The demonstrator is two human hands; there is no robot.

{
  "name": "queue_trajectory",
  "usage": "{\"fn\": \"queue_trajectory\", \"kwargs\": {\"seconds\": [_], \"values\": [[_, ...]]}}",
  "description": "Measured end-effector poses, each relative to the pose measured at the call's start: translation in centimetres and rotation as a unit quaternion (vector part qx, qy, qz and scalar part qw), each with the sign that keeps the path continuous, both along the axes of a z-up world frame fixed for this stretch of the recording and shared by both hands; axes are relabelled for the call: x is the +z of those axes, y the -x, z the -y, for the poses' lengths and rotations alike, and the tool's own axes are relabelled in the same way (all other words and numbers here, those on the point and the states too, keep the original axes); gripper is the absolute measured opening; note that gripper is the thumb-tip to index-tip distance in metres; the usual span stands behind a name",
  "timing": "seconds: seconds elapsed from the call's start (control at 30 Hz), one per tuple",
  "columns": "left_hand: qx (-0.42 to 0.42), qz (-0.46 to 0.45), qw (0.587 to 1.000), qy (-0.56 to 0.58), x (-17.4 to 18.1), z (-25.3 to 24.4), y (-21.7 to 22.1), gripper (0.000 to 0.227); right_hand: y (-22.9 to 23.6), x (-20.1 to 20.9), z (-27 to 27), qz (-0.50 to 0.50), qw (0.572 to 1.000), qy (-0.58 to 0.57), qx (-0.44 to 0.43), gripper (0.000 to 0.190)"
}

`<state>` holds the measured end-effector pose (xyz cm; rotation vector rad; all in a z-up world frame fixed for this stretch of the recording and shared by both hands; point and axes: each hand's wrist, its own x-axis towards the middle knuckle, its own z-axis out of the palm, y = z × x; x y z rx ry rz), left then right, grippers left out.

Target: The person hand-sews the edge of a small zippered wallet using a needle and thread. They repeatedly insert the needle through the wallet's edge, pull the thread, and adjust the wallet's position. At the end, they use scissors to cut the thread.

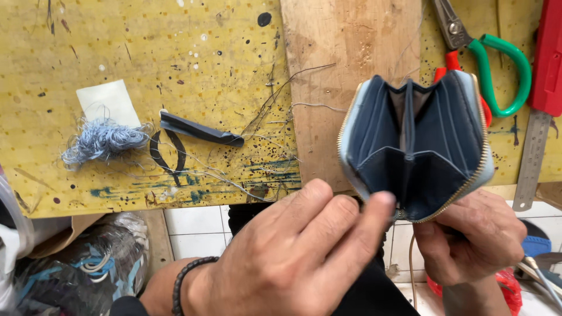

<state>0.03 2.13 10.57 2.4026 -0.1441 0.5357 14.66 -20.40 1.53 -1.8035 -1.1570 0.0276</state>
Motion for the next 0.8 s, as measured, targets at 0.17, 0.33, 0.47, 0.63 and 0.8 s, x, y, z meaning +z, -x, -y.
{"fn": "queue_trajectory", "kwargs": {"seconds": [0.17, 0.33, 0.47, 0.63, 0.8], "values": [[-0.018, -0.029, 0.981, 0.190, 0.2, -0.3, 0.0, 0.015, -0.1, 0.2, 0.7, 0.013, 1.000, 0.025, 0.013, 0.017], [-0.142, -0.151, 0.784, 0.585, 0.0, -1.2, 0.1, 0.011, 0.4, 2.2, 0.0, 0.009, 0.997, 0.071, 0.014, 0.016], [-0.023, -0.084, 0.910, 0.404, -1.0, 1.0, 0.0, 0.007, 0.9, 3.9, -0.7, 0.035, 0.985, 0.164, 0.028, 0.009], [-0.012, -0.092, 0.970, 0.223, -2.1, 2.0, 0.7, 0.026, 1.2, 4.5, -2.4, 0.081, 0.979, 0.180, 0.045, 0.007], [0.025, -0.113, 0.965, 0.237, -2.3, 2.0, 1.3, 0.025, 2.0, 4.1, -4.1, 0.072, 0.986, 0.141, 0.057, 0.004]]}}
